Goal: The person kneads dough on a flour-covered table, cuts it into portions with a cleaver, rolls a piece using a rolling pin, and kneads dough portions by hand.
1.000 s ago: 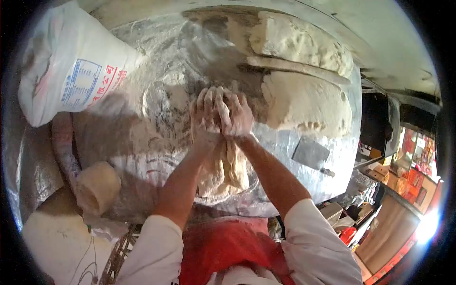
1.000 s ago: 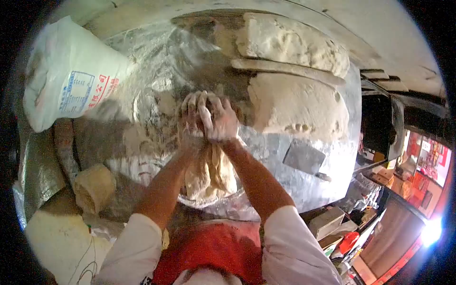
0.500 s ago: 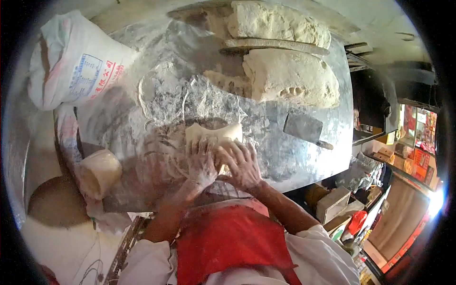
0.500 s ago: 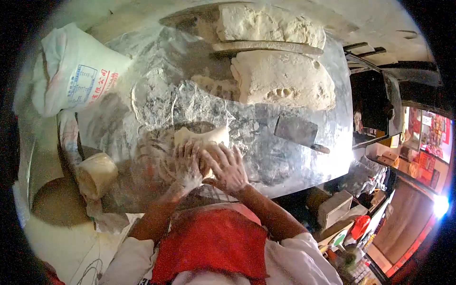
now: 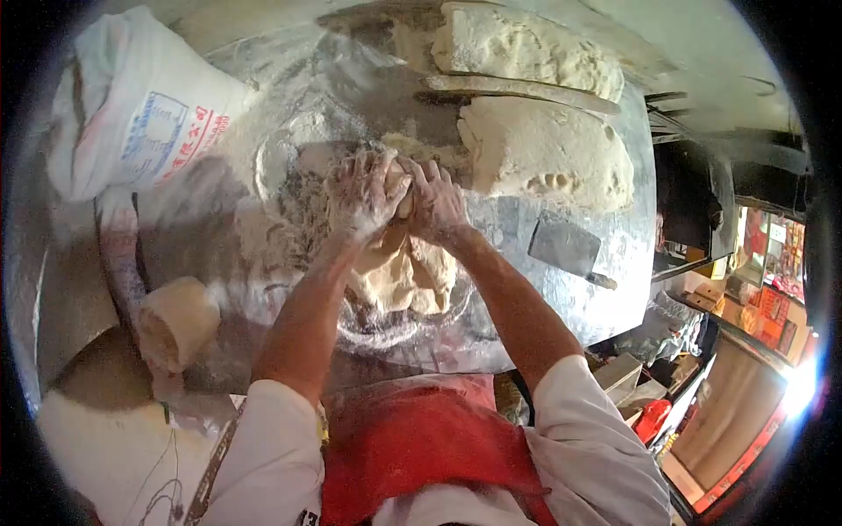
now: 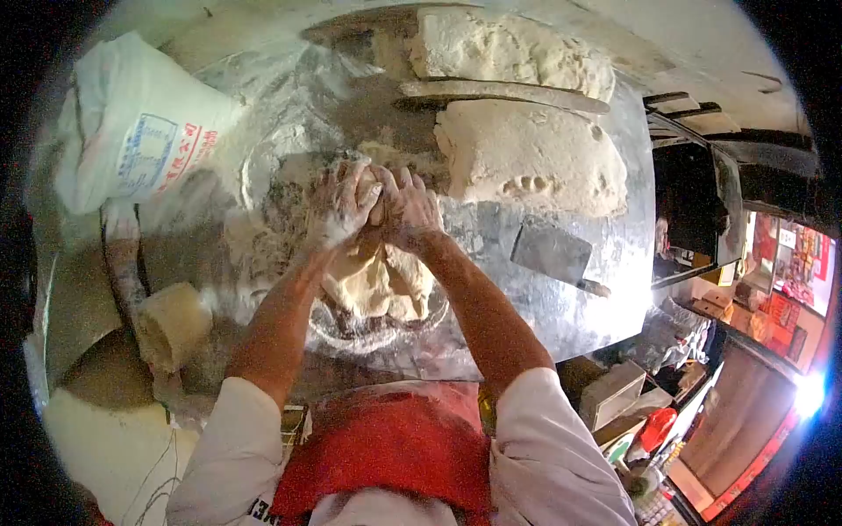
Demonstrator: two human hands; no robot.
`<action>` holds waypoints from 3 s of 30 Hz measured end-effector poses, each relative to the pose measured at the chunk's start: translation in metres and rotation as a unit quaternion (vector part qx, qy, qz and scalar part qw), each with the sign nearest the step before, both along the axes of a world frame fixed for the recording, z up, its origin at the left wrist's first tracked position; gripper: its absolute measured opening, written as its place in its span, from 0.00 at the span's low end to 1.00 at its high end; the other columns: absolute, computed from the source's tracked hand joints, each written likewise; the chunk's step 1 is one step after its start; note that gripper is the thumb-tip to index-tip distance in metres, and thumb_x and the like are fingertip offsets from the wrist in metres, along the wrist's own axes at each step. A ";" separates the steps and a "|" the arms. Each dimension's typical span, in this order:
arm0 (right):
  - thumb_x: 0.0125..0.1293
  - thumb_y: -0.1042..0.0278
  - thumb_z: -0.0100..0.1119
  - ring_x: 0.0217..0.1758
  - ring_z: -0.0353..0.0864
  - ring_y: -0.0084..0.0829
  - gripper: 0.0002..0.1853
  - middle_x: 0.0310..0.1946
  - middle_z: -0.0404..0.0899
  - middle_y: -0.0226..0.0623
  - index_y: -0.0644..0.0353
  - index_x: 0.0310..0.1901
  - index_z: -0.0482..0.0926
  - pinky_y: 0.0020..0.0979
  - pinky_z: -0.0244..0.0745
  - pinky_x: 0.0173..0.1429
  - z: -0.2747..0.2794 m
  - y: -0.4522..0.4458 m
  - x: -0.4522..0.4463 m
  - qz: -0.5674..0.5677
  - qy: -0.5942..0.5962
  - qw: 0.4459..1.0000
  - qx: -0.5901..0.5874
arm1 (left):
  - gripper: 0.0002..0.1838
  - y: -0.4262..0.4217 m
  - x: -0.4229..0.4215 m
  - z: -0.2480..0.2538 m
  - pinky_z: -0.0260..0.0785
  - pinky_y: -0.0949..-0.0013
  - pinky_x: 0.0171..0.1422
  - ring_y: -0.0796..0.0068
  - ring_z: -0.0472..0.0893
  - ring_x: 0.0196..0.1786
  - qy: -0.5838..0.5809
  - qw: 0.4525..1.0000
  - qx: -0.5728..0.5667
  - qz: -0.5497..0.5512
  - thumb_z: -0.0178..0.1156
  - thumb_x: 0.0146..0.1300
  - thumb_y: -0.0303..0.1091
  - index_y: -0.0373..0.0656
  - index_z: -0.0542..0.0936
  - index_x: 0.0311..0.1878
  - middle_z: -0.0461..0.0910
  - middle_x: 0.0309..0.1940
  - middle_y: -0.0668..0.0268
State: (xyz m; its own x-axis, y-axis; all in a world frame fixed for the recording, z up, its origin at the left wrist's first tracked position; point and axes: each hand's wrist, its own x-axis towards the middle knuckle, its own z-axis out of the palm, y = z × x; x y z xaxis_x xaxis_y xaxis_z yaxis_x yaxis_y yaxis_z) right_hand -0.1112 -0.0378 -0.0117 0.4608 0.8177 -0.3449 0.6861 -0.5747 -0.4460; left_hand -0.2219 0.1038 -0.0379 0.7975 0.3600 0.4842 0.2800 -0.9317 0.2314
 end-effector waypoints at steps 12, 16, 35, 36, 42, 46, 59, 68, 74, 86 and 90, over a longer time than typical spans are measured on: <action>0.64 0.30 0.58 0.74 0.66 0.47 0.44 0.70 0.68 0.44 0.42 0.77 0.64 0.61 0.54 0.76 0.031 -0.141 -0.119 0.108 -0.120 0.984 0.079 | 0.32 -0.142 -0.143 0.021 0.57 0.41 0.73 0.51 0.71 0.69 0.136 0.987 -0.069 -0.044 0.60 0.67 0.52 0.42 0.75 0.68 0.72 0.67 0.55; 0.57 0.41 0.63 0.72 0.68 0.45 0.45 0.72 0.68 0.39 0.45 0.76 0.64 0.63 0.55 0.72 -0.008 -0.074 -0.056 0.060 -0.051 0.979 0.188 | 0.29 -0.074 -0.064 0.050 0.55 0.39 0.75 0.49 0.70 0.70 0.116 0.985 -0.126 -0.029 0.63 0.64 0.46 0.42 0.77 0.65 0.72 0.67 0.56; 0.63 0.37 0.63 0.72 0.65 0.45 0.44 0.69 0.66 0.44 0.50 0.76 0.63 0.60 0.58 0.74 0.043 -0.130 -0.118 0.064 -0.024 0.991 0.114 | 0.25 -0.090 -0.109 0.054 0.60 0.35 0.74 0.53 0.70 0.71 0.094 0.976 -0.129 -0.148 0.59 0.67 0.37 0.44 0.75 0.67 0.70 0.68 0.49; 0.62 0.36 0.63 0.75 0.63 0.45 0.45 0.71 0.66 0.44 0.49 0.76 0.63 0.61 0.55 0.76 0.039 -0.121 -0.118 0.065 -0.055 0.991 0.099 | 0.25 -0.097 -0.109 0.056 0.60 0.35 0.73 0.50 0.71 0.70 0.096 0.979 -0.137 -0.117 0.59 0.66 0.38 0.42 0.76 0.65 0.72 0.66 0.50; 0.47 0.29 0.71 0.73 0.65 0.50 0.56 0.71 0.67 0.45 0.51 0.75 0.65 0.58 0.58 0.69 0.011 -0.052 -0.051 0.027 0.014 0.987 0.156 | 0.24 -0.048 -0.043 0.046 0.65 0.41 0.64 0.50 0.77 0.61 0.081 0.990 -0.114 -0.036 0.61 0.62 0.41 0.41 0.79 0.60 0.79 0.55 0.56; 0.58 0.54 0.69 0.77 0.59 0.57 0.53 0.73 0.64 0.52 0.44 0.82 0.48 0.64 0.49 0.79 -0.012 -0.019 -0.010 0.080 -0.027 0.995 -0.048 | 0.27 -0.018 -0.020 0.007 0.64 0.43 0.68 0.50 0.76 0.63 0.080 0.990 -0.110 -0.021 0.60 0.66 0.52 0.44 0.79 0.62 0.79 0.58 0.54; 0.61 0.28 0.62 0.74 0.63 0.50 0.46 0.70 0.66 0.50 0.54 0.71 0.68 0.62 0.59 0.73 0.049 -0.128 -0.109 0.063 -0.058 0.989 0.124 | 0.33 -0.073 -0.108 0.055 0.58 0.42 0.78 0.56 0.74 0.69 0.202 0.970 -0.008 -0.136 0.44 0.75 0.63 0.51 0.75 0.70 0.77 0.64 0.57; 0.53 0.35 0.68 0.69 0.66 0.51 0.49 0.67 0.68 0.46 0.44 0.76 0.65 0.63 0.53 0.69 -0.021 -0.091 -0.077 0.032 -0.071 0.987 0.142 | 0.30 -0.067 -0.085 0.012 0.58 0.38 0.72 0.51 0.74 0.67 0.114 0.991 -0.040 -0.054 0.51 0.71 0.61 0.51 0.78 0.65 0.77 0.64 0.63; 0.42 0.32 0.77 0.67 0.69 0.53 0.61 0.63 0.70 0.48 0.52 0.76 0.60 0.58 0.60 0.68 -0.030 -0.048 -0.033 -0.018 -0.099 0.994 0.043 | 0.31 -0.020 -0.031 -0.041 0.57 0.41 0.78 0.56 0.77 0.66 0.173 0.980 -0.092 -0.037 0.57 0.72 0.50 0.48 0.69 0.74 0.72 0.71 0.58; 0.68 0.40 0.61 0.64 0.73 0.46 0.40 0.58 0.74 0.51 0.58 0.72 0.61 0.53 0.67 0.71 0.009 -0.086 -0.049 -0.093 0.015 0.994 -0.055 | 0.30 0.023 -0.090 -0.048 0.76 0.51 0.62 0.56 0.81 0.56 -0.060 0.959 -0.275 0.025 0.69 0.64 0.35 0.44 0.70 0.67 0.78 0.57 0.53; 0.75 0.58 0.58 0.46 0.82 0.37 0.18 0.44 0.82 0.46 0.63 0.57 0.74 0.37 0.81 0.46 0.048 -0.093 -0.098 -0.279 0.436 0.854 0.058 | 0.20 -0.074 -0.044 0.088 0.78 0.55 0.56 0.60 0.81 0.55 -0.037 0.935 -0.352 -0.005 0.68 0.64 0.31 0.45 0.75 0.58 0.79 0.51 0.57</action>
